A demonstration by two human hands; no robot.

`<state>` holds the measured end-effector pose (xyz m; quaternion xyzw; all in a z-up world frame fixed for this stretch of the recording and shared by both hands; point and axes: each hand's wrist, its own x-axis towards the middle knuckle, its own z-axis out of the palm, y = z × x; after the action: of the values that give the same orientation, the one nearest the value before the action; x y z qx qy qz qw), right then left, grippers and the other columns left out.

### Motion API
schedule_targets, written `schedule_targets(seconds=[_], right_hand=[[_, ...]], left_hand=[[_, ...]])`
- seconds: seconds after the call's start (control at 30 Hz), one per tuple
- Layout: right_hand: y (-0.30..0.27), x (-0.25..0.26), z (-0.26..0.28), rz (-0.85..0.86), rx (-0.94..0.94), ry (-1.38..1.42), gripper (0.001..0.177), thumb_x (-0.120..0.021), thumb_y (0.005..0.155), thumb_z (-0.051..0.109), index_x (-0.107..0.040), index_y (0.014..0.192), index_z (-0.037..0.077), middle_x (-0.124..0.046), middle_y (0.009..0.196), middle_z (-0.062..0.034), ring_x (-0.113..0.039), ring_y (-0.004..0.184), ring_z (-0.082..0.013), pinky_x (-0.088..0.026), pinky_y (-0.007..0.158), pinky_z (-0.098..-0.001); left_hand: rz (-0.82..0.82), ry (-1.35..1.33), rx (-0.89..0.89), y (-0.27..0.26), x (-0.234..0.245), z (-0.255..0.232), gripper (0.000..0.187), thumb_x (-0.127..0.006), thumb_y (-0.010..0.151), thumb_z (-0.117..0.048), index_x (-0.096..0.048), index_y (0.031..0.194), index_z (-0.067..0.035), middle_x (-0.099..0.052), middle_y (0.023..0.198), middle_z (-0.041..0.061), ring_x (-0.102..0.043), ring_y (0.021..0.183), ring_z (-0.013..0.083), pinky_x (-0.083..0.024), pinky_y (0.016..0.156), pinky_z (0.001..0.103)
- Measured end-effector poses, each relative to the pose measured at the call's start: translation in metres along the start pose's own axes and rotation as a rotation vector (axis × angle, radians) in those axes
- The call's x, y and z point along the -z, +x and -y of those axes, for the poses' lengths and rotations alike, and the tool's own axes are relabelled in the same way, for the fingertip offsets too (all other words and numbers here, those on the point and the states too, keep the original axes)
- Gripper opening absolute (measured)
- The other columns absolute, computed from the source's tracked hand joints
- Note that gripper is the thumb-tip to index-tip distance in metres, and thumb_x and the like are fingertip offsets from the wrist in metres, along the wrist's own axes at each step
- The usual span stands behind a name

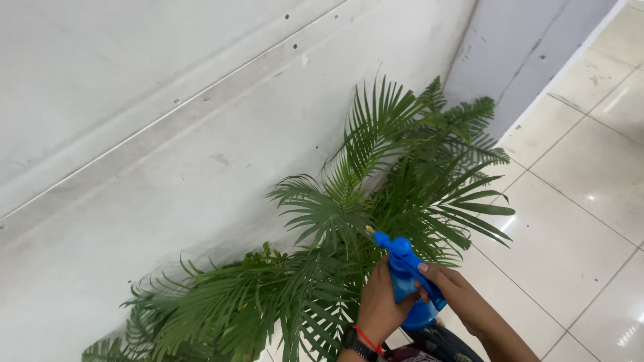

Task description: The person uses a blue spray bottle to mist the leaves of several potted plants lined up against a wall. They move along the row, spraying each plant in turn, and occasionally pump the bottle to build pressure.

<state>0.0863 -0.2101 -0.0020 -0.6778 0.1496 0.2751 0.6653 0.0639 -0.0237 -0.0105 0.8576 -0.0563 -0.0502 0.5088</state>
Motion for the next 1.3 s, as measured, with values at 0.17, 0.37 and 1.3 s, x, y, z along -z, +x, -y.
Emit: schedule_targets(seconds=[0.17,0.37,1.3], right_hand=[[0.025,0.013,0.007,0.128,0.028,-0.079,0.043,-0.057,0.098,0.04,-0.068,0.088,0.0,-0.057,0.07,-0.0066,-0.054,0.07,-0.0173,-0.045,0.07,-0.0315],[0.039,0.05,0.036,0.245,-0.008,-0.152,0.041,-0.056,0.098,0.04,-0.069,0.091,0.001,-0.06,0.074,-0.0043,-0.055,0.072,-0.0151,-0.046,0.071,-0.0299],[0.06,0.159,0.039,0.619,0.097,-0.206,0.043,-0.051,0.101,0.038,-0.074,0.099,0.001,-0.06,0.077,-0.0054,-0.057,0.081,-0.0165,-0.041,0.082,-0.0311]], left_hand=[[-0.081,-0.024,0.105,0.006,-0.004,-0.014,0.089,-0.086,0.077,-0.028,-0.039,0.148,-0.001,-0.057,0.132,0.021,-0.059,0.12,0.042,-0.051,0.096,0.047],[-0.216,-0.008,0.182,0.027,-0.038,-0.034,0.085,-0.086,0.077,-0.03,-0.042,0.144,-0.003,-0.06,0.124,0.02,-0.062,0.113,0.0424,-0.052,0.09,0.048],[-0.524,0.148,0.289,0.039,-0.157,-0.089,0.098,-0.083,0.077,-0.022,-0.03,0.158,-0.002,-0.049,0.151,0.021,-0.052,0.134,0.0399,-0.043,0.108,0.049]])
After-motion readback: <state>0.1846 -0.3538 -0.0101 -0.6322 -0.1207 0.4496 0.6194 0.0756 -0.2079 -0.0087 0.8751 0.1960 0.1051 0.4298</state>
